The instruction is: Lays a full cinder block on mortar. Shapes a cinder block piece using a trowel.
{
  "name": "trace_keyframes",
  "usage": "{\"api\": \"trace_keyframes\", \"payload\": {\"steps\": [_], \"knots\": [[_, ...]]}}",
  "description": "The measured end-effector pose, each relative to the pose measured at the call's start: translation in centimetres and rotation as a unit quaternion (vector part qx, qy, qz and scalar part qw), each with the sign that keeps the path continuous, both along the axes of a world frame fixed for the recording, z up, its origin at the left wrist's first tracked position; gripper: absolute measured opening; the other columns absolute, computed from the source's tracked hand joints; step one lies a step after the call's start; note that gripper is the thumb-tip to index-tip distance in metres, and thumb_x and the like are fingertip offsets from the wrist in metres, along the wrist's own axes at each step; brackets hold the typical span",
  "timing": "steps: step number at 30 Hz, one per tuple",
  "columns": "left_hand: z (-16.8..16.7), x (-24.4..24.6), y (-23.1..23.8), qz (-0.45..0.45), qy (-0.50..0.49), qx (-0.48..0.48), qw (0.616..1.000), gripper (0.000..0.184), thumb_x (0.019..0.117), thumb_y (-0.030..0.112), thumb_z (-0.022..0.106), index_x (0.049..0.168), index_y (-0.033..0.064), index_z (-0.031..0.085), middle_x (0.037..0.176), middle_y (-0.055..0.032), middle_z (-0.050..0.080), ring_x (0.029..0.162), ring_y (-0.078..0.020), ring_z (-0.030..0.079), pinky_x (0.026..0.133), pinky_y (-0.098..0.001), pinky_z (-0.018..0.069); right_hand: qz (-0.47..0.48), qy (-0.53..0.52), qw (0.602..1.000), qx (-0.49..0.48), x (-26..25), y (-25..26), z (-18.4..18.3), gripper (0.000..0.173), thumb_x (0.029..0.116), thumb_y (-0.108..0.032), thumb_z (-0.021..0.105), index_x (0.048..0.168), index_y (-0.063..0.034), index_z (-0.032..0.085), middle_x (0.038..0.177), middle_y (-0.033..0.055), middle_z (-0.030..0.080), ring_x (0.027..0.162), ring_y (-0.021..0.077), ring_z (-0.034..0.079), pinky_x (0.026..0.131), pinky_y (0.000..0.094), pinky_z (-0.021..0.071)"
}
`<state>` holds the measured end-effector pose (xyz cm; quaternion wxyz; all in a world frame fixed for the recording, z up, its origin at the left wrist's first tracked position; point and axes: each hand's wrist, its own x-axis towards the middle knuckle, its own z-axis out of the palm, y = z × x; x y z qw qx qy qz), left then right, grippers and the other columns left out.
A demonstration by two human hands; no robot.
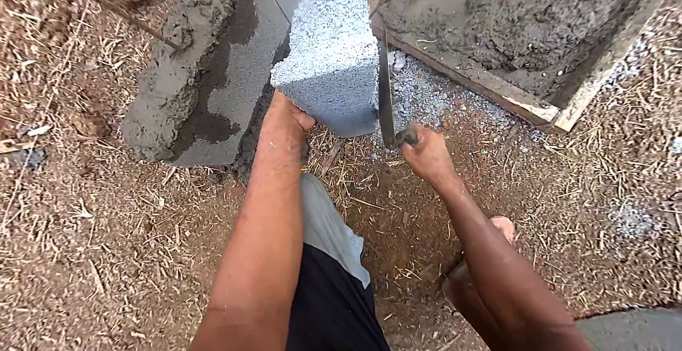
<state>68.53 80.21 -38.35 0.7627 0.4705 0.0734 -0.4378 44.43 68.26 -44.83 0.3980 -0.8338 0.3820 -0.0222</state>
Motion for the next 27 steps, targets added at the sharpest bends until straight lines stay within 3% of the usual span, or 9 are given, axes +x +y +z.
{"api": "trace_keyframes", "payload": {"steps": [11, 13, 15, 17, 19, 21, 23, 24, 27], "knots": [[0.3, 0.2, 0.4, 0.0, -0.008, 0.021, 1.0, 0.055, 0.1107, 0.04, 0.009, 0.102, 0.0189, 0.059, 0.085, -0.0017, 0.068, 0.083, -0.0146, 0.068, 0.073, -0.037, 0.0598, -0.021, -0.069, 0.997, -0.009, 0.6, -1.5, 3.3, 0.013, 0.0956, -0.021, 0.063, 0.087, -0.0112, 0.061, 0.065, 0.0065, 0.056, 0.054, 0.023, 0.055, 0.047, 0.0462, 0.0409], [0.1, 0.3, 0.5, -0.007, -0.018, 0.023, 1.0, 0.058, 0.1102, 0.042, 0.006, 0.102, 0.0193, 0.059, 0.085, -0.0015, 0.068, 0.083, -0.0143, 0.068, 0.073, -0.0366, 0.0598, -0.032, -0.09, 0.995, -0.012, 1.3, -1.4, 4.4, 0.011, 0.0923, -0.022, 0.064, 0.09, -0.0116, 0.066, 0.069, 0.0031, 0.06, 0.06, 0.0179, 0.058, 0.055, 0.0441, 0.0449], [-0.1, 0.4, 0.4, -0.018, -0.017, 0.022, 0.999, 0.063, 0.1085, 0.047, 0.002, 0.102, 0.0201, 0.059, 0.086, -0.0012, 0.068, 0.084, -0.0146, 0.068, 0.073, -0.037, 0.0595, -0.027, -0.134, 0.99, -0.017, 1.3, -0.7, 5.1, 0.009, 0.095, -0.02, 0.065, 0.095, -0.0108, 0.066, 0.07, 0.004, 0.061, 0.058, 0.0165, 0.059, 0.05, 0.0397, 0.0464], [-0.2, 0.5, 0.4, -0.023, -0.025, 0.016, 0.999, 0.062, 0.109, 0.045, 0.003, 0.102, 0.0203, 0.059, 0.086, -0.0012, 0.069, 0.085, -0.0148, 0.068, 0.074, -0.037, 0.0598, -0.023, -0.118, 0.993, -0.014, 1.7, -0.5, 3.8, 0.012, 0.0922, -0.02, 0.066, 0.098, -0.0105, 0.068, 0.072, 0.0047, 0.065, 0.062, 0.0182, 0.063, 0.054, 0.0432, 0.0495], [-0.1, 0.4, 0.5, -0.017, -0.017, 0.012, 1.0, 0.06, 0.1094, 0.044, 0.004, 0.102, 0.0199, 0.059, 0.086, -0.0015, 0.069, 0.084, -0.015, 0.068, 0.073, -0.0374, 0.0599, -0.006, -0.05, 0.999, 0.013, 1.5, -0.5, 1.2, 0.013, 0.0935, -0.022, 0.065, 0.097, -0.0094, 0.067, 0.073, 0.0098, 0.064, 0.065, 0.0277, 0.064, 0.057, 0.0534, 0.0488], [0.2, 0.5, 0.4, -0.009, 0.0, 0.008, 1.0, 0.063, 0.1084, 0.047, 0.002, 0.102, 0.0195, 0.059, 0.086, -0.0018, 0.068, 0.084, -0.0152, 0.068, 0.073, -0.0379, 0.0596, -0.002, -0.027, 0.999, 0.038, 0.5, -0.6, -0.3, 0.013, 0.0987, -0.022, 0.064, 0.095, -0.0094, 0.064, 0.07, 0.0126, 0.06, 0.059, 0.0314, 0.06, 0.05, 0.0541, 0.0455], [0.5, 0.5, 0.3, 0.005, -0.002, 0.02, 1.0, 0.061, 0.1094, 0.045, 0.004, 0.101, 0.0187, 0.058, 0.085, -0.0021, 0.068, 0.083, -0.0151, 0.068, 0.073, -0.0374, 0.0596, -0.015, -0.037, 0.999, 0.029, 0.5, -1.2, 0.2, 0.014, 0.0977, -0.022, 0.064, 0.091, -0.0095, 0.063, 0.067, 0.0101, 0.058, 0.057, 0.0276, 0.058, 0.05, 0.0508, 0.0441], [0.6, 0.3, 0.3, 0.008, -0.006, 0.028, 1.0, 0.059, 0.1098, 0.045, 0.006, 0.101, 0.0188, 0.058, 0.085, -0.0019, 0.068, 0.083, -0.0149, 0.068, 0.073, -0.037, 0.0597, -0.026, -0.045, 0.998, 0.018, 0.8, -1.5, 1.0, 0.014, 0.0954, -0.021, 0.064, 0.09, -0.0085, 0.065, 0.069, 0.0083, 0.06, 0.061, 0.0245, 0.059, 0.055, 0.0501, 0.0455], [0.6, 0.1, 0.1, 0.0, -0.011, 0.029, 1.0, 0.058, 0.1102, 0.044, 0.007, 0.101, 0.0192, 0.059, 0.084, -0.0017, 0.068, 0.083, -0.0145, 0.068, 0.072, -0.0361, 0.0599, -0.051, -0.115, 0.992, -0.023, 1.4, -1.9, 3.8, 0.011, 0.0912, -0.02, 0.065, 0.095, -0.0103, 0.068, 0.073, 0.0027, 0.065, 0.064, 0.0143, 0.063, 0.058, 0.0419, 0.0491]]}}
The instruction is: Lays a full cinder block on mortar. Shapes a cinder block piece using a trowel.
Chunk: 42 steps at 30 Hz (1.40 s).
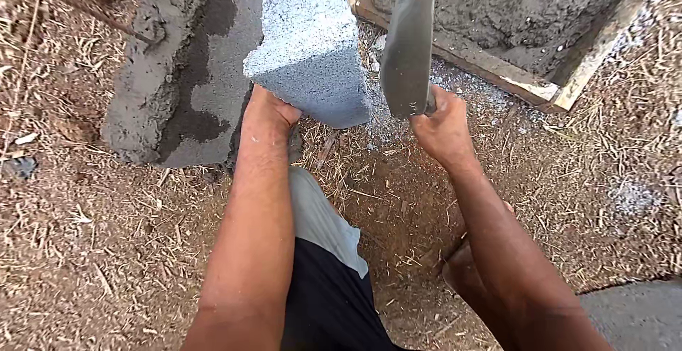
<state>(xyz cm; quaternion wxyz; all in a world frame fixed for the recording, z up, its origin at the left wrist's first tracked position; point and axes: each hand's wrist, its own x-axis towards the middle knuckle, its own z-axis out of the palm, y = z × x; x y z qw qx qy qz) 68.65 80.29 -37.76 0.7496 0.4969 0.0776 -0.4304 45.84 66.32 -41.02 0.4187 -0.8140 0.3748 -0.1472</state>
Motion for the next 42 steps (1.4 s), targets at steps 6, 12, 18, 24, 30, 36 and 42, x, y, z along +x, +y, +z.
{"api": "trace_keyframes", "payload": {"steps": [6, 12, 18, 24, 30, 36, 42], "knots": [[0.2, -0.1, 0.1, 0.005, 0.011, 0.004, 1.0, 0.057, 0.1105, 0.043, 0.008, 0.102, 0.0183, 0.058, 0.085, -0.0023, 0.068, 0.082, -0.0156, 0.068, 0.072, -0.0375, 0.06, 0.067, 0.106, 0.991, 0.043, -0.8, 0.8, -4.3, 0.015, 0.0979, -0.024, 0.064, 0.093, -0.0095, 0.064, 0.071, 0.0133, 0.061, 0.062, 0.0335, 0.062, 0.053, 0.057, 0.0464], [-0.1, 0.1, 0.0, 0.004, 0.006, 0.003, 1.0, 0.055, 0.1103, 0.044, 0.009, 0.104, 0.0188, 0.058, 0.087, -0.003, 0.067, 0.085, -0.0163, 0.068, 0.073, -0.0386, 0.0594, 0.021, 0.074, 0.997, 0.016, -0.6, -0.4, -2.9, 0.016, 0.0945, -0.023, 0.063, 0.09, -0.0079, 0.066, 0.07, 0.0077, 0.061, 0.064, 0.0232, 0.061, 0.059, 0.0499, 0.046], [-0.2, 0.2, 0.2, 0.001, 0.014, 0.016, 1.0, 0.064, 0.1078, 0.051, 0.003, 0.105, 0.0196, 0.058, 0.087, -0.0023, 0.067, 0.085, -0.0165, 0.067, 0.073, -0.0399, 0.0591, 0.041, 0.011, 0.999, 0.007, -0.8, 2.0, -2.5, 0.012, 0.0953, -0.019, 0.064, 0.101, -0.0088, 0.066, 0.071, 0.0103, 0.062, 0.058, 0.0265, 0.061, 0.049, 0.0491, 0.0461], [-0.1, 0.3, 0.2, 0.009, 0.002, 0.003, 1.0, 0.057, 0.11, 0.045, 0.007, 0.104, 0.0186, 0.058, 0.087, -0.0029, 0.067, 0.084, -0.0163, 0.068, 0.074, -0.0387, 0.0594, 0.037, 0.114, 0.991, 0.051, -0.8, 0.2, -5.1, 0.017, 0.0976, -0.023, 0.062, 0.093, -0.0073, 0.066, 0.072, 0.0124, 0.062, 0.066, 0.0311, 0.062, 0.059, 0.0558, 0.0464], [-0.1, -0.1, 0.1, 0.009, -0.004, 0.003, 1.0, 0.055, 0.1106, 0.043, 0.009, 0.104, 0.0187, 0.058, 0.087, -0.0025, 0.068, 0.085, -0.0155, 0.068, 0.074, -0.0383, 0.0595, 0.017, 0.041, 0.999, 0.026, 0.8, 0.3, -2.7, 0.013, 0.0921, -0.021, 0.063, 0.09, -0.0085, 0.066, 0.07, 0.0072, 0.061, 0.063, 0.0231, 0.061, 0.057, 0.0501, 0.0467], [0.2, -0.1, 0.4, 0.015, -0.004, -0.009, 1.0, 0.053, 0.1111, 0.038, 0.01, 0.101, 0.018, 0.058, 0.085, -0.0018, 0.068, 0.083, -0.0146, 0.068, 0.074, -0.0361, 0.0598, 0.067, 0.147, 0.985, 0.06, -1.6, 1.1, -8.0, 0.018, 0.0988, -0.025, 0.065, 0.097, -0.0073, 0.068, 0.076, 0.0176, 0.065, 0.071, 0.0393, 0.066, 0.059, 0.0621, 0.0489], [-0.3, 0.1, 0.4, 0.001, -0.005, 0.004, 1.0, 0.054, 0.1106, 0.042, 0.01, 0.106, 0.0183, 0.058, 0.089, -0.0033, 0.068, 0.087, -0.0167, 0.068, 0.076, -0.0396, 0.0595, 0.029, 0.081, 0.994, 0.069, 0.8, -1.0, -5.7, 0.022, 0.0991, -0.024, 0.061, 0.107, -0.0048, 0.067, 0.084, 0.0156, 0.067, 0.078, 0.0334, 0.067, 0.07, 0.0598, 0.0515]]}}
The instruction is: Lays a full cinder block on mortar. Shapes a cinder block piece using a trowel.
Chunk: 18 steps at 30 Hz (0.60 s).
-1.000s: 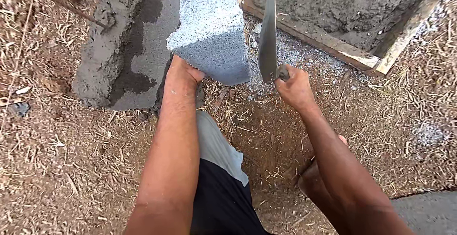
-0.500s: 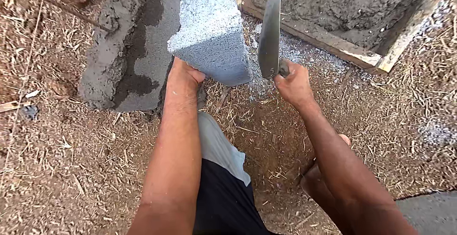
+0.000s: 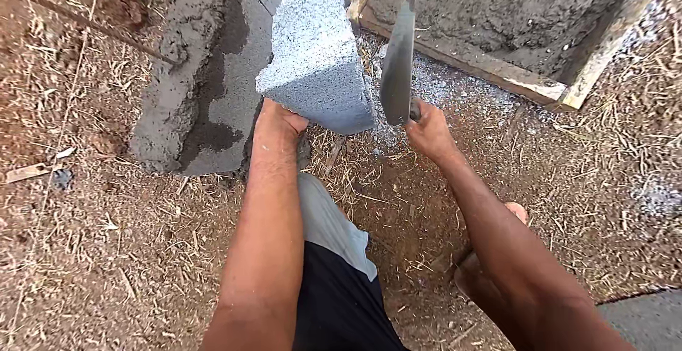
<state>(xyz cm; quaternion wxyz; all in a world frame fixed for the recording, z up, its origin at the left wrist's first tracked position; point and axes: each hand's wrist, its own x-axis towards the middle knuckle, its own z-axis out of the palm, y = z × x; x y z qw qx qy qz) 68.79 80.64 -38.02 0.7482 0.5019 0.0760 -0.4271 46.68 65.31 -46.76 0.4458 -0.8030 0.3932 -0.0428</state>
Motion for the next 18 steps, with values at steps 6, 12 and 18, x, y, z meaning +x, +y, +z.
{"api": "trace_keyframes", "payload": {"steps": [6, 12, 18], "knots": [[-0.2, 0.5, 0.2, -0.01, 0.014, 0.002, 1.0, 0.061, 0.1086, 0.047, 0.005, 0.104, 0.0189, 0.058, 0.087, -0.0033, 0.068, 0.085, -0.0171, 0.068, 0.074, -0.0396, 0.0594, -0.011, 0.018, 0.999, -0.05, 0.6, -0.1, 1.5, 0.017, 0.0933, -0.021, 0.061, 0.097, -0.0061, 0.068, 0.078, 0.0152, 0.066, 0.074, 0.0344, 0.067, 0.064, 0.0591, 0.0489], [-0.2, 0.4, 0.0, -0.011, 0.01, 0.007, 1.0, 0.058, 0.1095, 0.047, 0.007, 0.105, 0.0178, 0.058, 0.088, -0.0039, 0.068, 0.085, -0.0178, 0.068, 0.073, -0.0396, 0.0598, 0.018, 0.059, 0.996, -0.07, 1.3, 0.4, 0.6, 0.017, 0.0953, -0.022, 0.061, 0.096, -0.006, 0.064, 0.077, 0.017, 0.066, 0.074, 0.0384, 0.067, 0.064, 0.0603, 0.049], [-0.3, 0.4, 0.2, -0.002, 0.021, 0.004, 1.0, 0.06, 0.1086, 0.05, 0.006, 0.106, 0.0183, 0.058, 0.09, -0.0044, 0.068, 0.087, -0.0179, 0.068, 0.076, -0.0408, 0.0594, -0.002, 0.074, 0.996, -0.039, 0.2, 0.0, -0.1, 0.018, 0.0956, -0.021, 0.059, 0.093, -0.0039, 0.065, 0.076, 0.0175, 0.064, 0.074, 0.0382, 0.066, 0.064, 0.0609, 0.0475]]}}
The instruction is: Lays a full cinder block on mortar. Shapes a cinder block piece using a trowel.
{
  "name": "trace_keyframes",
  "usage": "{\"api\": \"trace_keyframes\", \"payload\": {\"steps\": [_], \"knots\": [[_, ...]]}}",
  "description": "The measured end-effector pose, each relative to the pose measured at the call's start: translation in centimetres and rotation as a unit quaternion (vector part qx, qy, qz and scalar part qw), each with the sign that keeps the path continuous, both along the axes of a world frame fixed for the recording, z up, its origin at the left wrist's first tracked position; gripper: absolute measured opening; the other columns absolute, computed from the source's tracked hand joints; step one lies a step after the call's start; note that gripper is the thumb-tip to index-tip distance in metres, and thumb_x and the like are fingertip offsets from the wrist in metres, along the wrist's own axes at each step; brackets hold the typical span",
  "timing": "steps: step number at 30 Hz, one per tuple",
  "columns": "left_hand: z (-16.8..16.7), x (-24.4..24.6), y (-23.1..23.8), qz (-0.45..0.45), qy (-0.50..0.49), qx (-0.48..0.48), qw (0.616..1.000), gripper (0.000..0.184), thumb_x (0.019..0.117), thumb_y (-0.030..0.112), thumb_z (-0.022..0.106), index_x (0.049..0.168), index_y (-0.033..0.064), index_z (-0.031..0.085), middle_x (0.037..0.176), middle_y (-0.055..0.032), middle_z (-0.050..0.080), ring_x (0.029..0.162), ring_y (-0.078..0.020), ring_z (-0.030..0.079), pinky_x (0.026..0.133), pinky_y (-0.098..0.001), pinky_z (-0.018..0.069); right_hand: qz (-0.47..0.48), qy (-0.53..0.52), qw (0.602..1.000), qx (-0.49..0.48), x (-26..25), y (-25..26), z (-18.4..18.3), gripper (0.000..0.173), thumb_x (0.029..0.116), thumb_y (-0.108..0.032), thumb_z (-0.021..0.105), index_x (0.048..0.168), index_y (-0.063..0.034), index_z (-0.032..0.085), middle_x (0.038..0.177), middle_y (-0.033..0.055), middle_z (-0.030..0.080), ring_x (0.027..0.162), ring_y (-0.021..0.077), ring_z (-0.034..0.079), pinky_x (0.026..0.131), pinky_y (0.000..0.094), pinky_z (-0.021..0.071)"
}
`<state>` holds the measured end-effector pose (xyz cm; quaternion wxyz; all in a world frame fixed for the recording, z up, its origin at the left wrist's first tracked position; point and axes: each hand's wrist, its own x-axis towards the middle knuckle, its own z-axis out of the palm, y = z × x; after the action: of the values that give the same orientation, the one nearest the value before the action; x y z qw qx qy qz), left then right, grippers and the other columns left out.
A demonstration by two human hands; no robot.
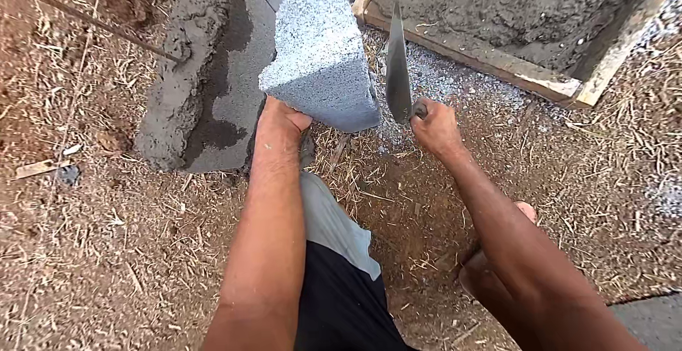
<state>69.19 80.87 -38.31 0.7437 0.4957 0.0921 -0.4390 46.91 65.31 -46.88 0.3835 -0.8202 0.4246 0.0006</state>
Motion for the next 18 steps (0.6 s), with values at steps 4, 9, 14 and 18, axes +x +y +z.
{"api": "trace_keyframes", "payload": {"steps": [4, 9, 14, 18], "knots": [[0.0, -0.2, -0.2, 0.0, -0.003, -0.001, 1.0, 0.06, 0.1092, 0.048, 0.007, 0.106, 0.018, 0.059, 0.089, -0.0043, 0.069, 0.086, -0.018, 0.069, 0.074, -0.0402, 0.0599, -0.026, -0.08, 0.996, -0.032, 1.2, 0.3, 2.5, 0.018, 0.0944, -0.023, 0.062, 0.1, -0.007, 0.07, 0.079, 0.0137, 0.068, 0.074, 0.0324, 0.068, 0.065, 0.0576, 0.0504], [-0.3, -0.1, 0.2, -0.002, -0.005, -0.015, 1.0, 0.06, 0.1088, 0.048, 0.006, 0.105, 0.018, 0.058, 0.088, -0.0043, 0.068, 0.086, -0.0182, 0.068, 0.074, -0.0407, 0.0596, 0.006, 0.043, 0.999, 0.019, 1.4, -0.3, -0.7, 0.021, 0.0989, -0.025, 0.059, 0.098, -0.0053, 0.066, 0.084, 0.02, 0.068, 0.083, 0.0414, 0.069, 0.069, 0.0642, 0.0503], [0.0, -0.1, -0.1, 0.003, -0.01, 0.0, 1.0, 0.061, 0.1087, 0.048, 0.005, 0.104, 0.0185, 0.058, 0.087, -0.0034, 0.067, 0.085, -0.0171, 0.067, 0.074, -0.0396, 0.0591, -0.026, -0.036, 0.998, -0.043, 1.2, -0.8, 1.6, 0.019, 0.0947, -0.023, 0.058, 0.093, -0.0054, 0.066, 0.077, 0.0157, 0.065, 0.075, 0.036, 0.066, 0.064, 0.0588, 0.0478], [0.0, 0.0, -0.3, 0.002, -0.004, -0.009, 1.0, 0.062, 0.1086, 0.049, 0.004, 0.105, 0.0185, 0.058, 0.089, -0.0035, 0.068, 0.086, -0.0175, 0.068, 0.075, -0.0399, 0.0595, -0.025, -0.073, 0.995, -0.055, 1.9, -0.5, 2.4, 0.018, 0.0935, -0.022, 0.059, 0.095, -0.0052, 0.066, 0.076, 0.0153, 0.066, 0.073, 0.0354, 0.067, 0.062, 0.0588, 0.0483]]}}
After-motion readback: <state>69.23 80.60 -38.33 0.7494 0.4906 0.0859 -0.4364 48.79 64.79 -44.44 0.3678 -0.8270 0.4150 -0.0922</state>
